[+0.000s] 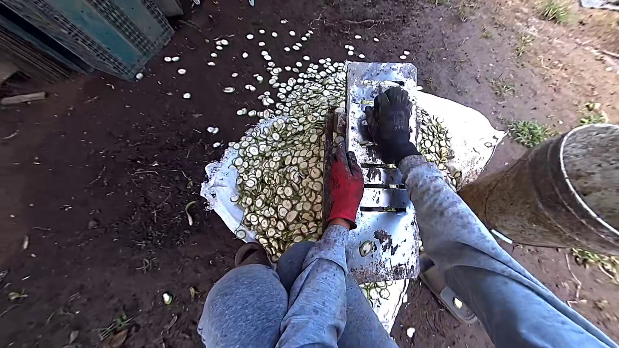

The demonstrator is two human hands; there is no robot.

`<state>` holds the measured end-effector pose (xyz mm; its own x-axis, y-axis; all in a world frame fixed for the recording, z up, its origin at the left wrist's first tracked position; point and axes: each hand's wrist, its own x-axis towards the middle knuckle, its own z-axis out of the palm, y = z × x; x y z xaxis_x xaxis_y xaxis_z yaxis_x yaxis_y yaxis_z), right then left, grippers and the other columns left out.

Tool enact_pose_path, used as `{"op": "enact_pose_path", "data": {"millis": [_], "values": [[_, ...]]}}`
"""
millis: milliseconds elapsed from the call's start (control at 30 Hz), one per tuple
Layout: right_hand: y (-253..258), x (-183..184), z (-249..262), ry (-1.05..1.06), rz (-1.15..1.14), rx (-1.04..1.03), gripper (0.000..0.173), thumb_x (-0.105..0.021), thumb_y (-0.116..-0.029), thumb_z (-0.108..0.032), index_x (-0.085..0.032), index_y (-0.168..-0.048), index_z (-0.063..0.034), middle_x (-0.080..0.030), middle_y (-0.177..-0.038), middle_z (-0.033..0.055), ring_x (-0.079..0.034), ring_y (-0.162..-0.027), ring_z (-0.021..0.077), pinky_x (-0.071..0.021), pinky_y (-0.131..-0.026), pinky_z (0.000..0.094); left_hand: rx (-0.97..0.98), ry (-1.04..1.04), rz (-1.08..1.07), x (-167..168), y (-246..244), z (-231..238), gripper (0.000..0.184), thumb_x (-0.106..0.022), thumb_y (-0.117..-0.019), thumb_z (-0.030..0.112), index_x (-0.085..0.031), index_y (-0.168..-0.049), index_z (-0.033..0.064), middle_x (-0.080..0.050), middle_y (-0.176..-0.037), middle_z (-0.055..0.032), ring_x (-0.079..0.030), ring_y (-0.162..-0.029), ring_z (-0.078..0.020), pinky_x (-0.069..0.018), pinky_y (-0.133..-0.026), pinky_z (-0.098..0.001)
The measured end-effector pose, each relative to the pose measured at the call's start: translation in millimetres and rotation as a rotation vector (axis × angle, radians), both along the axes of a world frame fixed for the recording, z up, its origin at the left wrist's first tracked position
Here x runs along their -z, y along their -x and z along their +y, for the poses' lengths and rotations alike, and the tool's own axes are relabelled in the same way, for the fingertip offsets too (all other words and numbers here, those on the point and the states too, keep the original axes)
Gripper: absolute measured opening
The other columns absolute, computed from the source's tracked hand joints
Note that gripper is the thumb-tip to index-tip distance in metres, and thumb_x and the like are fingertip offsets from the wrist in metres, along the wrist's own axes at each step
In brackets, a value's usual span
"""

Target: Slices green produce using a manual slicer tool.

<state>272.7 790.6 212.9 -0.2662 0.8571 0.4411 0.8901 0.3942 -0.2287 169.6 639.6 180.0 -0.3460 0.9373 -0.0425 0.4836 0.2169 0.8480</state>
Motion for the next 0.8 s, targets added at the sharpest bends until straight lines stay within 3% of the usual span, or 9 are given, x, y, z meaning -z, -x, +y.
{"op": "enact_pose_path", "data": {"millis": [67,133,200,267,333,433,567,700,800], "values": [[-0.1,1.5,-12.9,0.000,0.038,-0.013,0.039,-0.057,-0.0972,-0.037,-0.069,-0.101,-0.0002,-0.062,-0.116,0.0242,-0.056,-0.118,0.0446,-0.0441,-0.094,0.0611,0.007,-0.019,-0.012,0.0,2.5,0.5,0.054,-0.037,-0.1123,0.029,-0.026,-0.163,0.0141,-0.054,-0.146,-0.0234,-0.060,-0.125,-0.0407,-0.0504,-0.100,-0.0590],[-11.8,19.3,-78.1,-0.015,0.140,-0.077,0.035,-0.061,-0.0948,-0.035,-0.066,-0.092,-0.0011,-0.061,-0.106,0.0226,-0.058,-0.110,0.0435,-0.0457,-0.088,0.0608,0.014,-0.022,-0.020,-1.8,3.0,-2.0,0.054,-0.038,-0.1122,0.029,-0.027,-0.163,0.0140,-0.053,-0.148,-0.0232,-0.059,-0.127,-0.0410,-0.0497,-0.102,-0.0586],[-27.4,49.1,-168.6,-0.016,0.221,-0.090,0.028,-0.062,-0.0930,-0.034,-0.066,-0.096,-0.0066,-0.062,-0.104,0.0168,-0.059,-0.104,0.0375,-0.0476,-0.088,0.0567,0.012,-0.027,-0.013,-2.4,1.1,-2.2,0.055,-0.038,-0.1120,0.029,-0.026,-0.163,0.0131,-0.049,-0.151,-0.0230,-0.057,-0.130,-0.0405,-0.0488,-0.104,-0.0574],[-36.8,73.2,-224.6,-0.075,0.221,-0.121,0.026,-0.058,-0.0952,-0.032,-0.071,-0.109,-0.0140,-0.069,-0.115,0.0124,-0.063,-0.112,0.0317,-0.0485,-0.095,0.0498,-0.005,-0.024,-0.022,-7.5,0.3,1.6,0.054,-0.037,-0.1121,0.028,-0.027,-0.162,0.0116,-0.044,-0.155,-0.0228,-0.056,-0.132,-0.0400,-0.0484,-0.105,-0.0564],[-39.6,73.9,-219.2,-0.088,0.153,-0.183,0.031,-0.055,-0.0971,-0.028,-0.071,-0.119,-0.0124,-0.066,-0.132,0.0175,-0.057,-0.128,0.0397,-0.0437,-0.105,0.0563,-0.013,0.002,-0.008,-11.6,-1.5,-1.1,0.054,-0.037,-0.1121,0.028,-0.026,-0.162,0.0108,-0.043,-0.156,-0.0237,-0.056,-0.132,-0.0404,-0.0488,-0.104,-0.0561],[-31.4,46.2,-127.1,-0.015,0.012,-0.202,0.050,-0.049,-0.1010,-0.029,-0.056,-0.144,-0.0046,-0.046,-0.154,0.0273,-0.030,-0.148,0.0532,-0.0169,-0.119,0.0701,0.007,-0.016,-0.020,-9.2,-1.1,-2.8,0.054,-0.038,-0.1120,0.028,-0.025,-0.163,0.0128,-0.046,-0.154,-0.0220,-0.056,-0.132,-0.0390,-0.0480,-0.105,-0.0557],[-9.3,19.8,-34.1,0.039,-0.015,-0.091,0.054,-0.046,-0.1049,-0.036,-0.049,-0.151,-0.0070,-0.038,-0.161,0.0222,-0.021,-0.155,0.0439,-0.0100,-0.126,0.0608,0.000,-0.002,-0.019,-7.3,1.9,-5.1,0.054,-0.035,-0.1129,0.032,-0.024,-0.164,0.0159,-0.055,-0.145,-0.0242,-0.061,-0.125,-0.0424,-0.0509,-0.098,-0.0600],[-24.5,38.1,-132.0,0.081,0.063,-0.175,0.061,-0.045,-0.1053,-0.032,-0.034,-0.159,-0.0064,-0.022,-0.168,0.0198,-0.010,-0.158,0.0366,-0.0063,-0.128,0.0594,0.003,-0.037,-0.028,-4.2,3.5,-3.0,0.053,-0.037,-0.1122,0.029,-0.026,-0.163,0.0159,-0.052,-0.148,-0.0241,-0.060,-0.125,-0.0424,-0.0510,-0.099,-0.0599],[-48.3,73.2,-231.3,0.057,0.035,-0.223,0.052,-0.049,-0.1031,-0.038,-0.057,-0.144,-0.0062,-0.050,-0.151,0.0243,-0.037,-0.148,0.0433,-0.0207,-0.123,0.0634,-0.008,-0.034,-0.031,-1.7,1.3,2.1,0.053,-0.039,-0.1116,0.027,-0.029,-0.162,0.0149,-0.047,-0.151,-0.0251,-0.059,-0.126,-0.0431,-0.0509,-0.099,-0.0597]]}}
